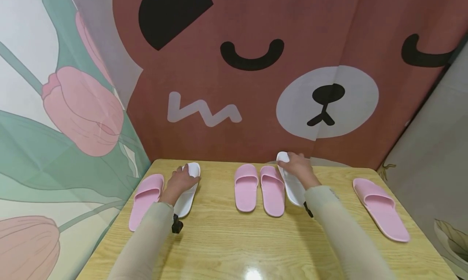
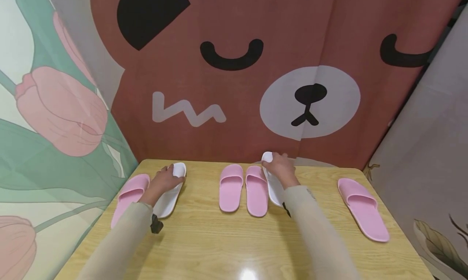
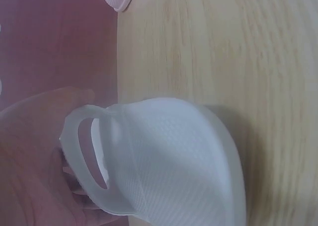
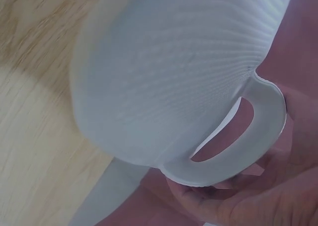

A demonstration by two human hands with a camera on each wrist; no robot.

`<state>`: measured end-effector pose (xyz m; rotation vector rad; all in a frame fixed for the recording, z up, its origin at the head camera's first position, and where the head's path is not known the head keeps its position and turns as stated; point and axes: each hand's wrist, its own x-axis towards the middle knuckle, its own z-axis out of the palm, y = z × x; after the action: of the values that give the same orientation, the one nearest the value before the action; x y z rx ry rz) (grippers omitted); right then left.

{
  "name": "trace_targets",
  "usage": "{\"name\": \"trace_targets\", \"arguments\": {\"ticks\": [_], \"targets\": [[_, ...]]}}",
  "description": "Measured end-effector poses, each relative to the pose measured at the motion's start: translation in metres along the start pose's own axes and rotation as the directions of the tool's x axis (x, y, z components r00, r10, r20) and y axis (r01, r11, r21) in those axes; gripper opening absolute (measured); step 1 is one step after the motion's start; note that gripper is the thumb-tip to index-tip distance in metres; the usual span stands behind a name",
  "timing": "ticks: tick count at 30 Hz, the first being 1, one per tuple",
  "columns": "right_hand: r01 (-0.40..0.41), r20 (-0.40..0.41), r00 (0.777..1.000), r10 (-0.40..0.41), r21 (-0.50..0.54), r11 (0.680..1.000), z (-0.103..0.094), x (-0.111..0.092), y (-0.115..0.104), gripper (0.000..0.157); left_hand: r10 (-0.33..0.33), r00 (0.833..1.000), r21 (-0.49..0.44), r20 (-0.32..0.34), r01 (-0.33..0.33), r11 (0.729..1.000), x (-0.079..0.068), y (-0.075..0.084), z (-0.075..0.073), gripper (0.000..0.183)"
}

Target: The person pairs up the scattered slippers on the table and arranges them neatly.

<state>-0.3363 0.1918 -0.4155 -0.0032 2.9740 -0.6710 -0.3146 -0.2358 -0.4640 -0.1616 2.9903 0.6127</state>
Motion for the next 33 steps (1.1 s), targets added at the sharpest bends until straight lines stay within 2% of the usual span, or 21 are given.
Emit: {"name": "trace_targets", "arguments": {"ticks": [12,18,33], "targets": [[-0.034,-0.009,0.999,0.034,0.045,0.998,0.002,0.000,-0.018,0.082,0.005,1.000,-0.014,-0.006,-0.005,1.000,0.005,0.002,0.004,0.093],[-0.031,-0.006,0.999,0.031,0.033,0.999,0.006,0.003,-0.025,0.083,0.005,1.000,-0.017,0.001,-0.005,1.000,0.008,0.001,0.005,0.094],[-0.028,-0.027,0.999,0.029,0.014,0.999,0.013,0.005,-0.050,0.083,-0.010,1.000,-0.026,0.016,0.010,1.000,0.012,0.011,0.009,0.095]]}}
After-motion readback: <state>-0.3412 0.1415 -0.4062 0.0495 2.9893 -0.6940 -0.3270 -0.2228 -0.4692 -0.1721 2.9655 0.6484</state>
